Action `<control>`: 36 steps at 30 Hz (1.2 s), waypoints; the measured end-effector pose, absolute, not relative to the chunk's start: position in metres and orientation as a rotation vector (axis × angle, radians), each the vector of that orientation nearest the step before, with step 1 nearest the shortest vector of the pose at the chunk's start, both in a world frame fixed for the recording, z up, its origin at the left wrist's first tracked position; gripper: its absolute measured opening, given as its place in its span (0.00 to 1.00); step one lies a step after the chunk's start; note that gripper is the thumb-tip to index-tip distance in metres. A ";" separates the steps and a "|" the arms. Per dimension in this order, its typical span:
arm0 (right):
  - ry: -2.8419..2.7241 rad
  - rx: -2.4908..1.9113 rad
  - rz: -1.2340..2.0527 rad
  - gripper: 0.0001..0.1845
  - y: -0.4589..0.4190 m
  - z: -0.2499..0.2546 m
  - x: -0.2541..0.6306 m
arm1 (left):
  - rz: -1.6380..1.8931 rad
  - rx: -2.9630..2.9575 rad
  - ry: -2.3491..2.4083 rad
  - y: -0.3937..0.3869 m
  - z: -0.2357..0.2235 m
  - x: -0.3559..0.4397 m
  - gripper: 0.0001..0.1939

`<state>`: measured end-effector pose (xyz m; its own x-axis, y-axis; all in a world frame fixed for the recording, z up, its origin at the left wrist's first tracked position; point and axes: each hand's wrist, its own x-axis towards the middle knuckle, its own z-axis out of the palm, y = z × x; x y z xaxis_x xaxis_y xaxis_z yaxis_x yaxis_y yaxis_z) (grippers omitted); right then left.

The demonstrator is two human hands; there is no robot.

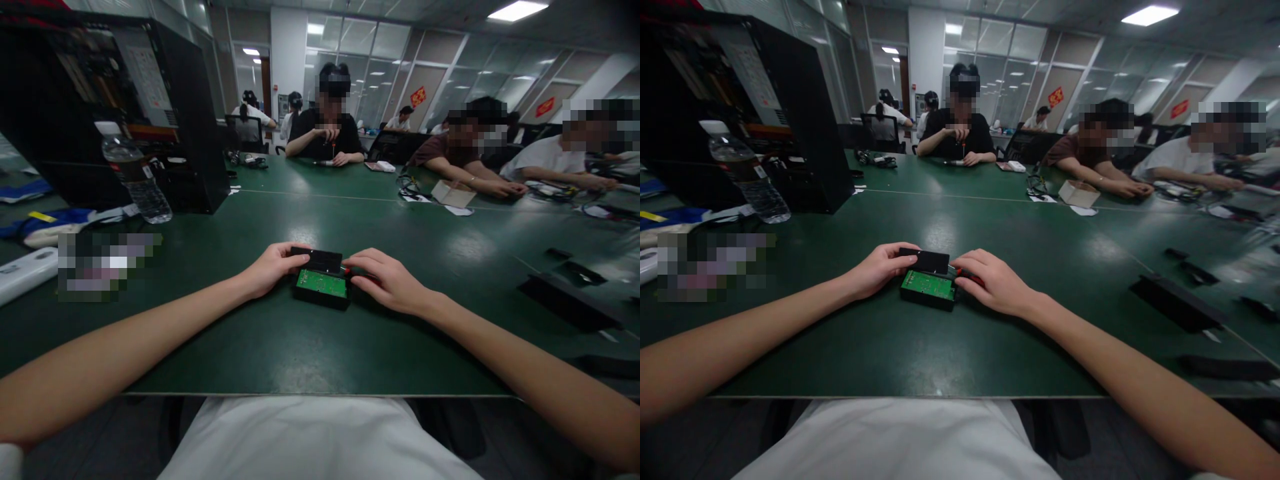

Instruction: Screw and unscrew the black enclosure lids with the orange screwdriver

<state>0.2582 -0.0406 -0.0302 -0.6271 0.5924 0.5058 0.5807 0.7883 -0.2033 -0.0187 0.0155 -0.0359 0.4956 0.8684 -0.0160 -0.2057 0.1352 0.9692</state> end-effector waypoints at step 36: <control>-1.285 -2.438 -0.252 0.26 -0.009 0.032 0.449 | 0.896 1.130 0.812 0.009 -0.022 -0.016 0.07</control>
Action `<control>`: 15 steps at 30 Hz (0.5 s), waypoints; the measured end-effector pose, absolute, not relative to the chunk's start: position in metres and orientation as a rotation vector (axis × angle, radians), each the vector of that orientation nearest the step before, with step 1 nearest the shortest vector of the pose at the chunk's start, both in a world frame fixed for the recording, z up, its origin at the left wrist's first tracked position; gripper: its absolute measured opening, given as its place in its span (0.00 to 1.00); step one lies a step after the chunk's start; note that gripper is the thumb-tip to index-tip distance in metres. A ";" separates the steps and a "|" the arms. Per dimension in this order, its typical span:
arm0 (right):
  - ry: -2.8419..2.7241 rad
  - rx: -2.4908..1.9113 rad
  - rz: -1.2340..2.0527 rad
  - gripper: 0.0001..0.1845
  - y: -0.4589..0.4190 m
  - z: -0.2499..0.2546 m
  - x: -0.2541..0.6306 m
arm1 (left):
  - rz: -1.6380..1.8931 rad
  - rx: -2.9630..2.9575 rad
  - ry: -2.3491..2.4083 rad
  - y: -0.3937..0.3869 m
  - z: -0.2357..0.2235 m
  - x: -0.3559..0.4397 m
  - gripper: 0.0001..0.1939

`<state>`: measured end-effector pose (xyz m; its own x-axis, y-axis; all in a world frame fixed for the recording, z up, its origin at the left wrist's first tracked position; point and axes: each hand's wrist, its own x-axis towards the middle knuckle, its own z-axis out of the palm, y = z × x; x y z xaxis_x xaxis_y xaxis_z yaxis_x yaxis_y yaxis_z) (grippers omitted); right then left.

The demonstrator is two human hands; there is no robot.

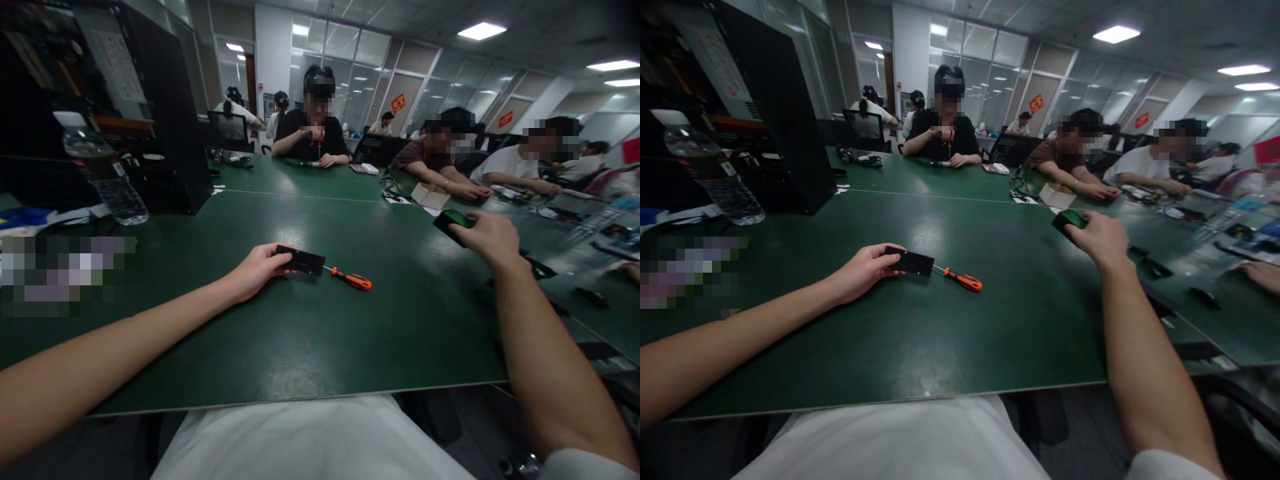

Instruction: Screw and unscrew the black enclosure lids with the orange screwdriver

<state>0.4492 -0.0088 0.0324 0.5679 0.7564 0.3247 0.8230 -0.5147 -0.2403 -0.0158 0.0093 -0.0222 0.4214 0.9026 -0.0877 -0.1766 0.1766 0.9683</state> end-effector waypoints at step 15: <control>-1.462 -2.079 -0.112 0.22 0.005 0.008 0.441 | 0.881 1.294 0.713 0.017 -0.040 -0.017 0.17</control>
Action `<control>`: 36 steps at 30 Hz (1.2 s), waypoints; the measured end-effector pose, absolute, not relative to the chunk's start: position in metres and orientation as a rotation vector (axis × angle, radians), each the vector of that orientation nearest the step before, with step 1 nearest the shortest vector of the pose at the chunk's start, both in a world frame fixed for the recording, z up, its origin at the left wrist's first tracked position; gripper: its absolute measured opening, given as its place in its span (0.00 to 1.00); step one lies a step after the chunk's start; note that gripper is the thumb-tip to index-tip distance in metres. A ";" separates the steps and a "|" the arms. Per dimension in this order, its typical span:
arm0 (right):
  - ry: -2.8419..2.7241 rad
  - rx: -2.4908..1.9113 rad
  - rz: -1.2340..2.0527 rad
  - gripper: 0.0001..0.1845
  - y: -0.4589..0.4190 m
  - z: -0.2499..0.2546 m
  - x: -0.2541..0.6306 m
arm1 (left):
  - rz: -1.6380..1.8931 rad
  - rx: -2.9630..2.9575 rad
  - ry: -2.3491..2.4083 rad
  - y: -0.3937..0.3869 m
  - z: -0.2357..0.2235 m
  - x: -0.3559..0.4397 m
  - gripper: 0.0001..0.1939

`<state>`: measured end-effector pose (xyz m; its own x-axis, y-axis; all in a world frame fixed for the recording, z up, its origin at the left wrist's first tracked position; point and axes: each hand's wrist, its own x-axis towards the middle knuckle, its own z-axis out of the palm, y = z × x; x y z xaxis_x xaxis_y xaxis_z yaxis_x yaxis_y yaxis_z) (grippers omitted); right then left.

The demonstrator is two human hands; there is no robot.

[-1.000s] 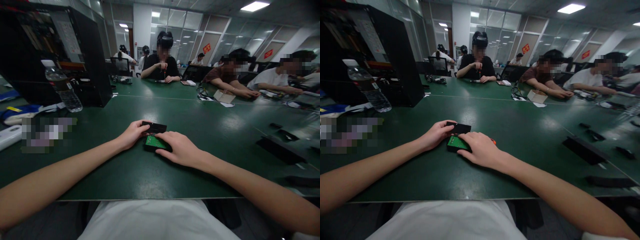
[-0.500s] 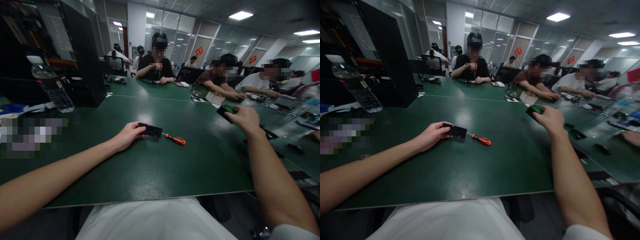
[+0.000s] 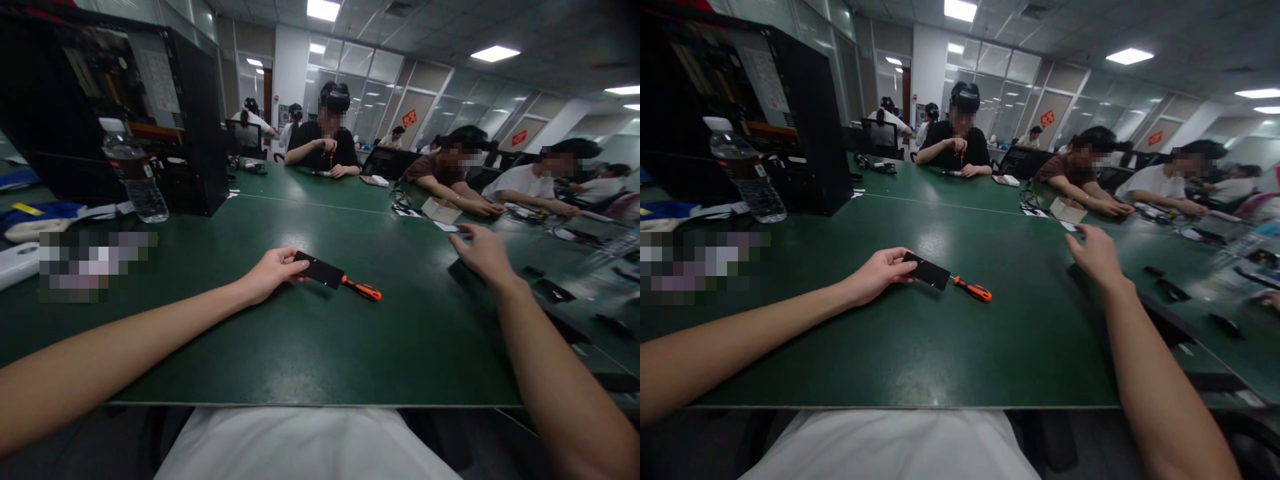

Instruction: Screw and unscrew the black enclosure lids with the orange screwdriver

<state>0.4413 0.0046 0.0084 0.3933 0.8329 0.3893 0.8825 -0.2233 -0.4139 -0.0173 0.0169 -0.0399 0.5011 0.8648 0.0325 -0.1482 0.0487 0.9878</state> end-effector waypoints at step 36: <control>-1.286 -2.682 -0.331 0.21 -0.026 0.024 0.496 | 0.974 1.832 0.728 -0.004 -0.041 -0.011 0.14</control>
<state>0.4964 -0.0256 0.0238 0.6082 0.7497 0.2609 0.7824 -0.6216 -0.0380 -0.0114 -0.0042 -0.0407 0.5144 0.7962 0.3185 0.0795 -0.4141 0.9068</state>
